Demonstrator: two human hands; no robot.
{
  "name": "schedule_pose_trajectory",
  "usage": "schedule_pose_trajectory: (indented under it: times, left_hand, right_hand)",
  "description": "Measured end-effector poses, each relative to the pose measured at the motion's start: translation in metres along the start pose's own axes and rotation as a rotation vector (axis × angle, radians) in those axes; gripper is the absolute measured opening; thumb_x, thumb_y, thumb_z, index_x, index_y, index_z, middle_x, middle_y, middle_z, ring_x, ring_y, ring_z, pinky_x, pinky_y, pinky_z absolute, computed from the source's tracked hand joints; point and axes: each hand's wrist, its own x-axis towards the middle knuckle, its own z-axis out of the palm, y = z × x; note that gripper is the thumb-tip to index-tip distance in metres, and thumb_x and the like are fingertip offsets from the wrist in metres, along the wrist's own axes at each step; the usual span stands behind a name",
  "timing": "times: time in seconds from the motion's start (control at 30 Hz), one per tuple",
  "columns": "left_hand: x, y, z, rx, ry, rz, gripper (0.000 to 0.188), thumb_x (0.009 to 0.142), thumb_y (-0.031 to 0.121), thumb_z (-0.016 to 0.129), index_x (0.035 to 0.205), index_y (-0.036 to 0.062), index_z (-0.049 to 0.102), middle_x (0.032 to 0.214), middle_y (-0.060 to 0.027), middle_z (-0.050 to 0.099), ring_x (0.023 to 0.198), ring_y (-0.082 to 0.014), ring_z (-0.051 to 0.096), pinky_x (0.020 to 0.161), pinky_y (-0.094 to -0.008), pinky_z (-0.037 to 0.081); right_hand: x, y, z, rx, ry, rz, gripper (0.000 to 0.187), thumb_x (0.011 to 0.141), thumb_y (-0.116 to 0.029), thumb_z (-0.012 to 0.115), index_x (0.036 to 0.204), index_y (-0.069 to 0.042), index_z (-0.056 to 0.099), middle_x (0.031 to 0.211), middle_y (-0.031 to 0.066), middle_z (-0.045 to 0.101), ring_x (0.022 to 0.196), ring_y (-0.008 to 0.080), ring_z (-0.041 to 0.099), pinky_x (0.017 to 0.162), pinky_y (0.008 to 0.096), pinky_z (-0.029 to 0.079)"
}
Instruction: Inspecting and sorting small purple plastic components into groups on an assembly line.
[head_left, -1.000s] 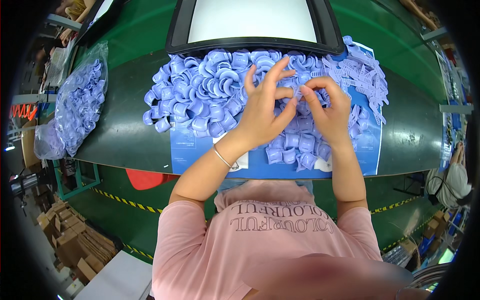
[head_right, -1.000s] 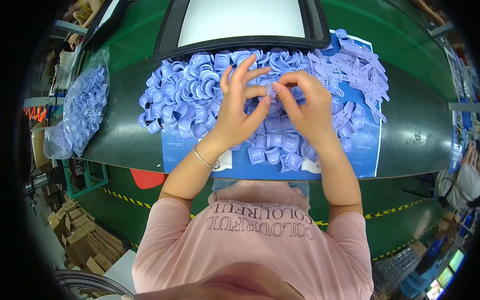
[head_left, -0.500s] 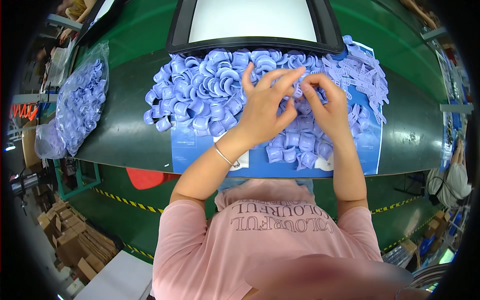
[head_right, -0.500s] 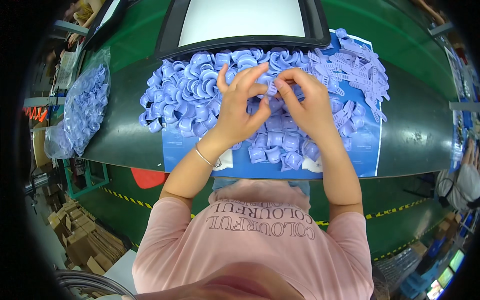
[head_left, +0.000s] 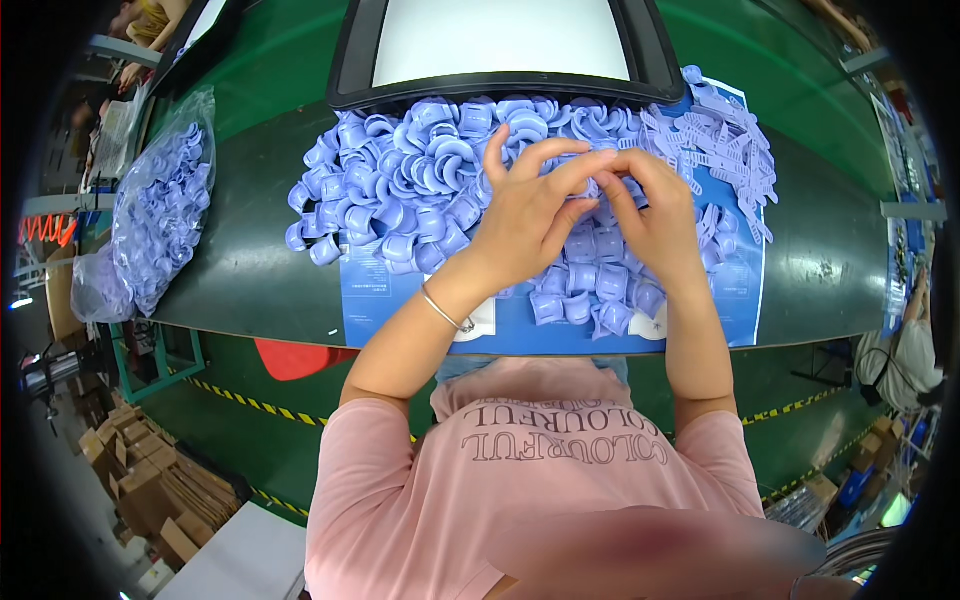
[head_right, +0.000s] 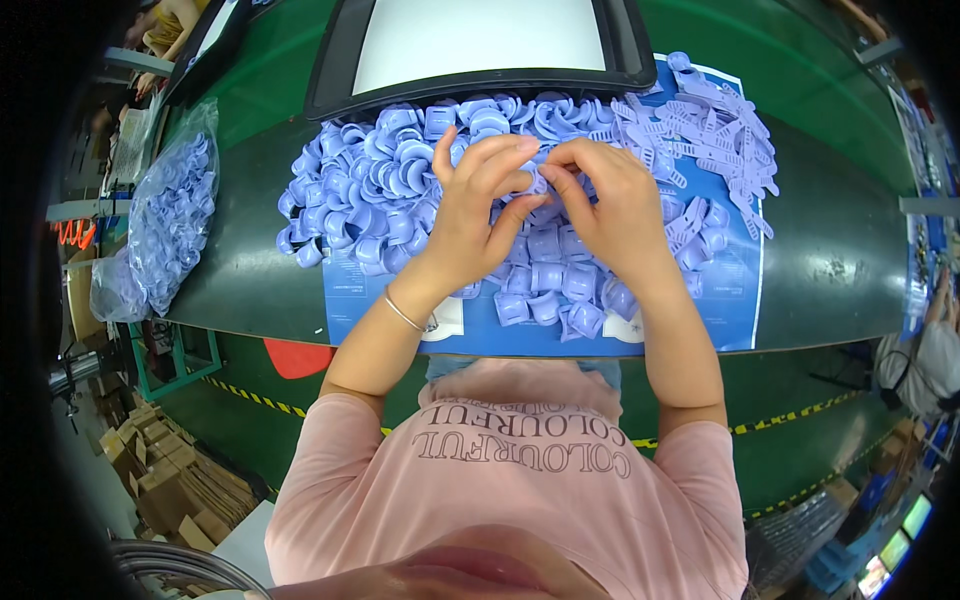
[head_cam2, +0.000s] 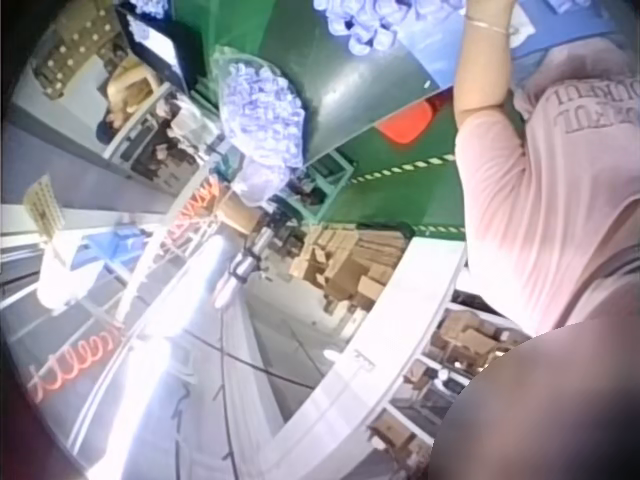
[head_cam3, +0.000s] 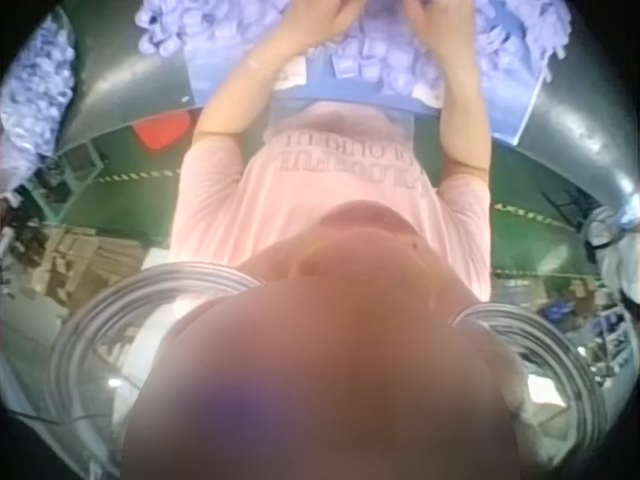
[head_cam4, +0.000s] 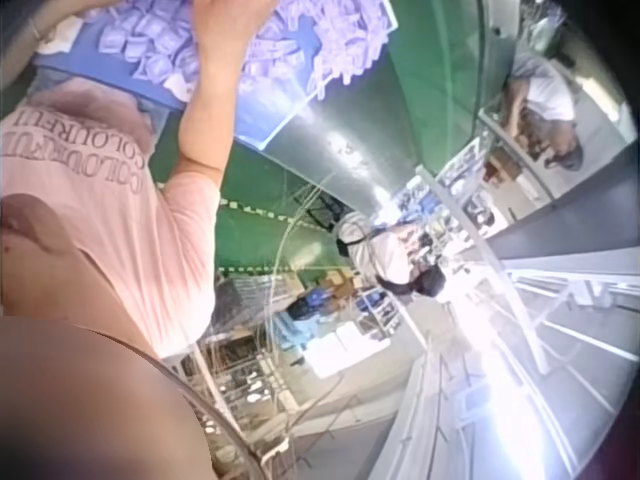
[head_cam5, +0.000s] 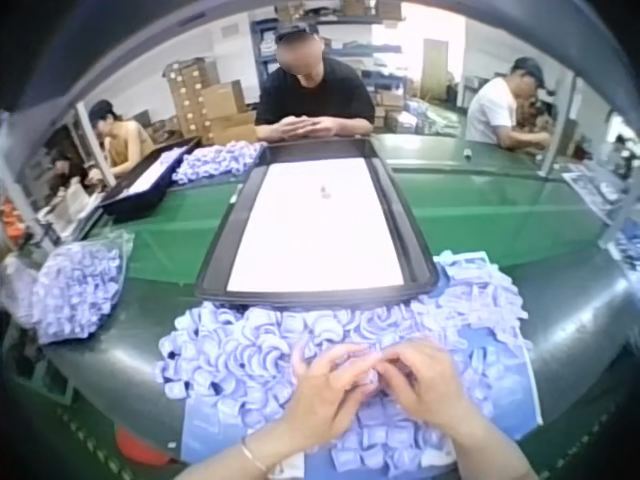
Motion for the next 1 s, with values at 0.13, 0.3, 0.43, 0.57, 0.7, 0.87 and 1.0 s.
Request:
schedule_pose_trajectory:
  times: [0.13,0.3,0.43,0.57,0.7,0.87,1.0]
  left_hand:
    - [-0.001,-0.002,0.002,-0.011,0.018,0.015,0.054,0.086,0.012,0.06,0.137,0.0151,0.042,0.085,0.0023,0.065,0.117,-0.021,0.052,0.106,-0.058,0.008]
    - [0.001,0.005,-0.008,-0.07,-0.116,-0.138,0.065,0.089,0.01,0.059,0.145,0.0044,0.024,0.093,-0.0037,0.07,0.125,-0.0255,0.05,0.11,-0.0536,0.001]
    - [0.004,0.01,-0.007,-0.193,-0.058,-0.225,0.066,0.09,0.011,0.057,0.146,0.001,0.021,0.086,-0.0026,0.071,0.126,-0.0262,0.05,0.11,-0.0538,-0.001]
    - [0.002,0.004,-0.007,-0.129,-0.059,-0.177,0.06,0.09,0.013,0.056,0.143,0.0048,0.03,0.092,-0.0012,0.07,0.124,-0.0246,0.051,0.11,-0.0546,0.0]
    - [0.002,0.004,-0.007,-0.049,-0.081,-0.046,0.053,0.088,0.013,0.055,0.139,0.0077,0.042,0.098,0.0002,0.07,0.122,-0.0236,0.051,0.11,-0.0551,0.002]
    - [0.001,0.005,-0.007,-0.193,-0.004,-0.139,0.06,0.088,0.014,0.056,0.144,0.0062,0.034,0.091,0.0015,0.07,0.121,-0.0221,0.053,0.11,-0.0533,0.003]
    - [0.003,0.006,-0.01,-0.216,0.021,-0.209,0.077,0.087,0.009,0.061,0.149,-0.0004,0.016,0.082,-0.0004,0.069,0.123,-0.023,0.052,0.111,-0.045,0.012]
  right_hand:
    - [0.001,-0.001,0.001,0.302,-0.021,0.178,0.009,0.085,-0.006,0.064,0.092,-0.001,0.062,0.081,0.0093,0.065,0.072,0.0213,0.064,0.065,0.029,0.049]
    - [0.0,0.005,-0.007,0.442,-0.171,0.277,0.01,0.086,-0.003,0.062,0.096,0.0,0.065,0.085,0.0098,0.066,0.074,0.0195,0.064,0.067,0.0266,0.05]
    - [-0.001,0.006,-0.002,0.221,-0.096,0.058,0.01,0.084,-0.007,0.065,0.092,-0.002,0.066,0.088,0.0094,0.067,0.076,0.0237,0.065,0.068,0.0312,0.05]
    - [-0.001,0.006,-0.001,0.091,-0.035,-0.043,0.009,0.081,-0.006,0.066,0.09,-0.003,0.067,0.087,0.0085,0.067,0.079,0.0275,0.064,0.072,0.0346,0.049]
    - [-0.002,0.001,-0.003,0.2,-0.069,0.065,0.008,0.082,-0.006,0.065,0.088,-0.002,0.066,0.086,0.0086,0.067,0.077,0.0237,0.065,0.069,0.032,0.049]
    - [0.0,0.001,-0.005,0.408,-0.122,0.2,0.01,0.085,-0.006,0.065,0.091,0.001,0.065,0.086,0.0092,0.066,0.076,0.0178,0.065,0.065,0.027,0.049]
    - [0.001,0.001,-0.003,0.396,-0.094,0.136,0.012,0.084,-0.007,0.066,0.094,0.001,0.067,0.088,0.0101,0.067,0.078,0.0191,0.065,0.068,0.0271,0.05]
